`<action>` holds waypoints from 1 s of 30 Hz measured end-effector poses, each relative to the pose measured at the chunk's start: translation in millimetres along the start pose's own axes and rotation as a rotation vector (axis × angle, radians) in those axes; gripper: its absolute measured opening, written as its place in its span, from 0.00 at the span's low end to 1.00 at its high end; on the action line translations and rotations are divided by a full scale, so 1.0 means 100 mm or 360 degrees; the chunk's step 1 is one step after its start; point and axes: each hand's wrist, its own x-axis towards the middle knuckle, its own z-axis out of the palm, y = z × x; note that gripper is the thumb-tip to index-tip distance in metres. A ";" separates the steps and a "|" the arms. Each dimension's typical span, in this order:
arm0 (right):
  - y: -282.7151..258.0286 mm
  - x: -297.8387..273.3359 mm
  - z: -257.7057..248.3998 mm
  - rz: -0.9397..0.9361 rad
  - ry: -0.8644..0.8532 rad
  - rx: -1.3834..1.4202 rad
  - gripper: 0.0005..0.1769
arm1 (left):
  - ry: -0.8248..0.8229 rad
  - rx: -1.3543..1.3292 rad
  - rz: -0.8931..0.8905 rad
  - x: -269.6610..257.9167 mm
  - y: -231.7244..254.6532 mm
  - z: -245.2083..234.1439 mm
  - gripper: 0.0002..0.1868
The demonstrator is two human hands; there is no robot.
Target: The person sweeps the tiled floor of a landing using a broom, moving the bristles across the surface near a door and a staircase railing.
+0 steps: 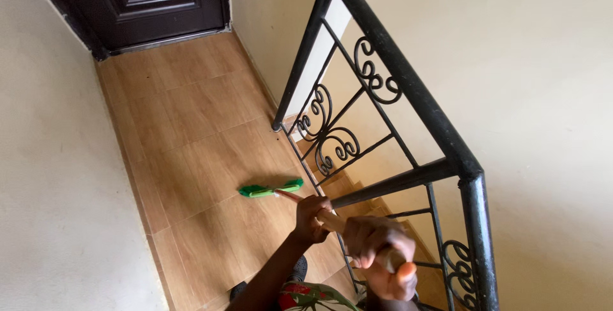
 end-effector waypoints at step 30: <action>0.27 0.13 -0.33 -0.0056 0.0311 -0.0317 0.38 | 0.0041 0.0388 -0.0317 0.10 -0.25 0.28 0.34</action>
